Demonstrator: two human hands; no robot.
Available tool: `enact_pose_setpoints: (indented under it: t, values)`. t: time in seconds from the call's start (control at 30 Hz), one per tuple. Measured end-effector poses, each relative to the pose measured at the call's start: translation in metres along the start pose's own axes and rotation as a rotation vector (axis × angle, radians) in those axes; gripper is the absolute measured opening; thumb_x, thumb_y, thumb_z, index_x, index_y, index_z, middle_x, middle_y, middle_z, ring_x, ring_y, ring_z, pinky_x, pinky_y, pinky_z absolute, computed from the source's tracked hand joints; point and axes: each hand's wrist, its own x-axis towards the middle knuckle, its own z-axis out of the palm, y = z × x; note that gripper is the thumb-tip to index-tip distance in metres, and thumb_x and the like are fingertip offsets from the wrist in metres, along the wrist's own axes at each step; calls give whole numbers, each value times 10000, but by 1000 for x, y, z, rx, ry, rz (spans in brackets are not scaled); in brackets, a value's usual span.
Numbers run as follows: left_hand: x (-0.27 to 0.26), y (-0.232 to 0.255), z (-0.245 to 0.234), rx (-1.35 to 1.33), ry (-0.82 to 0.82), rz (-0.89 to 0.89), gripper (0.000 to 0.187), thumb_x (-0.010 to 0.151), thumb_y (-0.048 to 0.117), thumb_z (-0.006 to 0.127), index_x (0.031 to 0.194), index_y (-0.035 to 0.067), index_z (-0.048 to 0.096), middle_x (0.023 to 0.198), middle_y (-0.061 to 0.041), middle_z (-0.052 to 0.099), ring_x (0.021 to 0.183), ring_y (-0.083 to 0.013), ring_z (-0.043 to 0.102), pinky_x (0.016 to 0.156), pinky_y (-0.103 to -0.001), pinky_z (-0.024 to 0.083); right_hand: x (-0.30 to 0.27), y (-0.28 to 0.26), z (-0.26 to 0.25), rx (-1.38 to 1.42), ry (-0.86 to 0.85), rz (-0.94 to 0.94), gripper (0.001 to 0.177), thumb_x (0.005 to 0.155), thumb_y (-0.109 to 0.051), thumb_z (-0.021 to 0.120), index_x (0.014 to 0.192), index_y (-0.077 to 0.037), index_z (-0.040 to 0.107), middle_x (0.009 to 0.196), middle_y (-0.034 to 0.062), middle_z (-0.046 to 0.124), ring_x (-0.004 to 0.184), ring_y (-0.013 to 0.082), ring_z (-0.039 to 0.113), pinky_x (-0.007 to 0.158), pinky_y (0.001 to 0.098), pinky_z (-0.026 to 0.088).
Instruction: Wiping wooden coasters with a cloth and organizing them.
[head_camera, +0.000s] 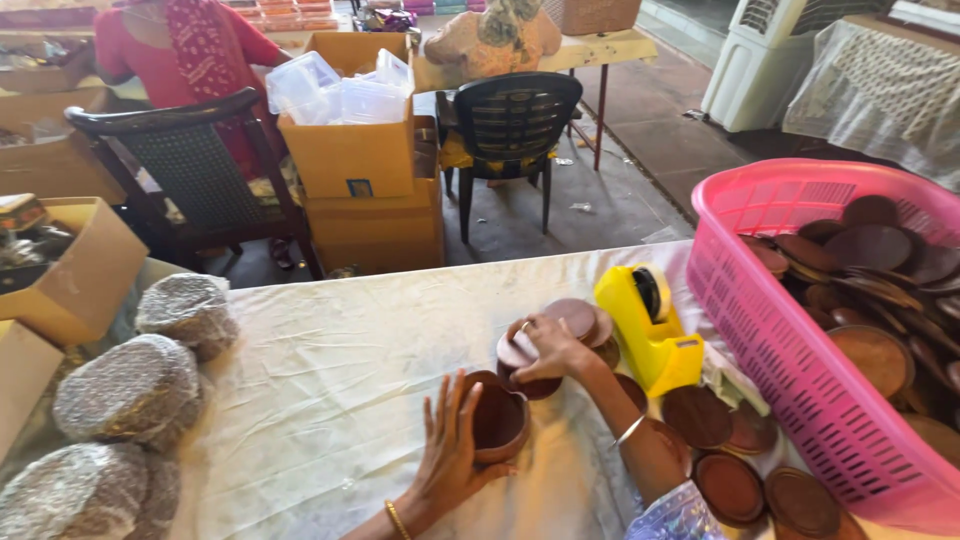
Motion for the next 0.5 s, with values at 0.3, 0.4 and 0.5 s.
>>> enact_pose_setpoints:
  t: [0.3,0.4,0.5]
  values:
    - [6,9,-8,78,154,52,1324,587,701,819,1533,-12,228,1585,-331,221,1487,-509,177,1149,-697,134,-33,28,44,-44,357,-299,824,659,-535,870,1318,-130,584,1511,175,457,1456,341,375,1201,614,222]
    - [-16,2,8,337,200,453,975,698,707,813,1442,204,436,1443,-66,472,1405,-266,434,1213,-599,253,-37,23,54,-36,472,-331,850,672,-538,855,1353,-112,577,1500,203,487,1434,366,405,1199,586,247]
    - [-30,95,13,313,251,443,950,708,684,810,1436,199,441,1435,-65,480,1394,-264,442,1203,-592,261,-32,15,55,-48,498,-262,880,673,-582,852,1331,-71,568,1486,234,491,1436,381,403,1201,577,244]
